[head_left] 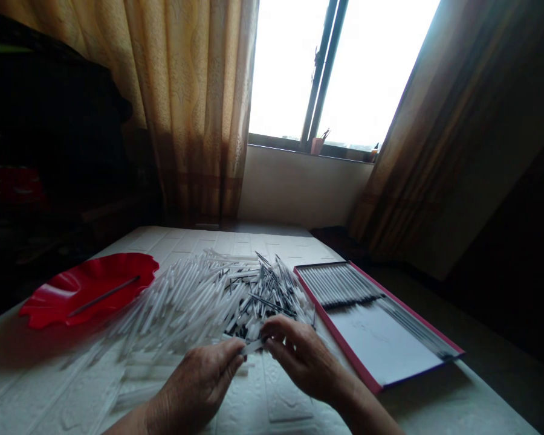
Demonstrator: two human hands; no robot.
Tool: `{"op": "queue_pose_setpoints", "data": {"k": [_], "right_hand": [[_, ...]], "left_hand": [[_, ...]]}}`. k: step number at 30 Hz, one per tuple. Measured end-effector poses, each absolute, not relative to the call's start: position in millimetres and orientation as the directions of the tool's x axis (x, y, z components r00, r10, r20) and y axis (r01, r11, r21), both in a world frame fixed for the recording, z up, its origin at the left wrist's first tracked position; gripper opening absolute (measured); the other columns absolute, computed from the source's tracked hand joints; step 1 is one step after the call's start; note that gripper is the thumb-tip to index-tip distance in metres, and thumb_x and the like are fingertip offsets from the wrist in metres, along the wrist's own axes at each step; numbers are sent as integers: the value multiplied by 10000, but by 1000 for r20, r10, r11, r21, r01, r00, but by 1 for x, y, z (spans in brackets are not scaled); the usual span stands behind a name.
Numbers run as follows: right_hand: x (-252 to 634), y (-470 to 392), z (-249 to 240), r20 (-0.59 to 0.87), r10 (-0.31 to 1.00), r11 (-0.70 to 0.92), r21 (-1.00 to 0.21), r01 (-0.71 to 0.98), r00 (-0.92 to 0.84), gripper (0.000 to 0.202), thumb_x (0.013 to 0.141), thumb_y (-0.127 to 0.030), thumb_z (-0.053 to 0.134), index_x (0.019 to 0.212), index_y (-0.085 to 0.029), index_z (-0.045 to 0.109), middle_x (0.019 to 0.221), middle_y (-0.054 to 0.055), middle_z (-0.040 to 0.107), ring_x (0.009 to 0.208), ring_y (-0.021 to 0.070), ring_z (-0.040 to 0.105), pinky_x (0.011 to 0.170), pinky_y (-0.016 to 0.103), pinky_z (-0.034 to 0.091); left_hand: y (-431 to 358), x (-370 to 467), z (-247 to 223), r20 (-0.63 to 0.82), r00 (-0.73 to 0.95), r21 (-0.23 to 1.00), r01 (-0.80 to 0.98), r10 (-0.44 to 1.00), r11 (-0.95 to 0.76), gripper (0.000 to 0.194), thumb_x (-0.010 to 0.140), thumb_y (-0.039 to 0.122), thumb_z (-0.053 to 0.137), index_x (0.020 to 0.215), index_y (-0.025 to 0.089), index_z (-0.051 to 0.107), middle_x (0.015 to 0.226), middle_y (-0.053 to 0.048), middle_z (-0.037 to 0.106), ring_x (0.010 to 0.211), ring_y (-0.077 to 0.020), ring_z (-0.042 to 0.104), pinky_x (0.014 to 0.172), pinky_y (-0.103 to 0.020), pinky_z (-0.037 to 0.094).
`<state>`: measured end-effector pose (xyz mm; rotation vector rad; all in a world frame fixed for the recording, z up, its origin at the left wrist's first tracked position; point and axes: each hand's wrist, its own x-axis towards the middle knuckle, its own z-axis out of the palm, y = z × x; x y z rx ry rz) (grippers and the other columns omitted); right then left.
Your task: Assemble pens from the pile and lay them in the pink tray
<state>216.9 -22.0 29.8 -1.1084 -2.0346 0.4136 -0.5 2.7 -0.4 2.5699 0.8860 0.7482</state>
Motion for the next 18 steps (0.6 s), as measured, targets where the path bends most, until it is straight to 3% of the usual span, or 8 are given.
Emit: {"op": "queue_pose_setpoints", "data": {"k": [7, 14, 18], "right_hand": [[219, -19, 22, 481, 814, 567, -535, 626, -327, 99, 872, -173, 530, 819, -192, 611, 710, 15, 662, 632, 135, 599, 597, 223, 418], [215, -17, 14, 498, 803, 536, -367, 760, -326, 377, 957, -304, 406, 608, -201, 505, 527, -3, 571, 472, 113, 524, 498, 233, 298], [213, -14, 8, 447, 842, 501, -441, 745, -301, 490, 991, -386, 335, 556, -204, 468, 463, -12, 535, 428, 99, 516, 485, 210, 309]], "left_hand": [[4, -1, -4, 351, 681, 428, 494, 642, -757, 229, 996, 269, 335, 893, 228, 535, 741, -1, 684, 666, -182, 689, 583, -241, 426], [4, -2, -9, 363, 701, 384, 487, 613, -784, 231, 1006, 279, 330, 912, 234, 536, 794, -15, 711, 701, -201, 706, 602, -253, 451], [3, -1, -9, 365, 707, 384, 479, 606, -790, 227, 1002, 274, 327, 915, 233, 533, 785, -15, 714, 685, -203, 709, 594, -258, 456]]}}
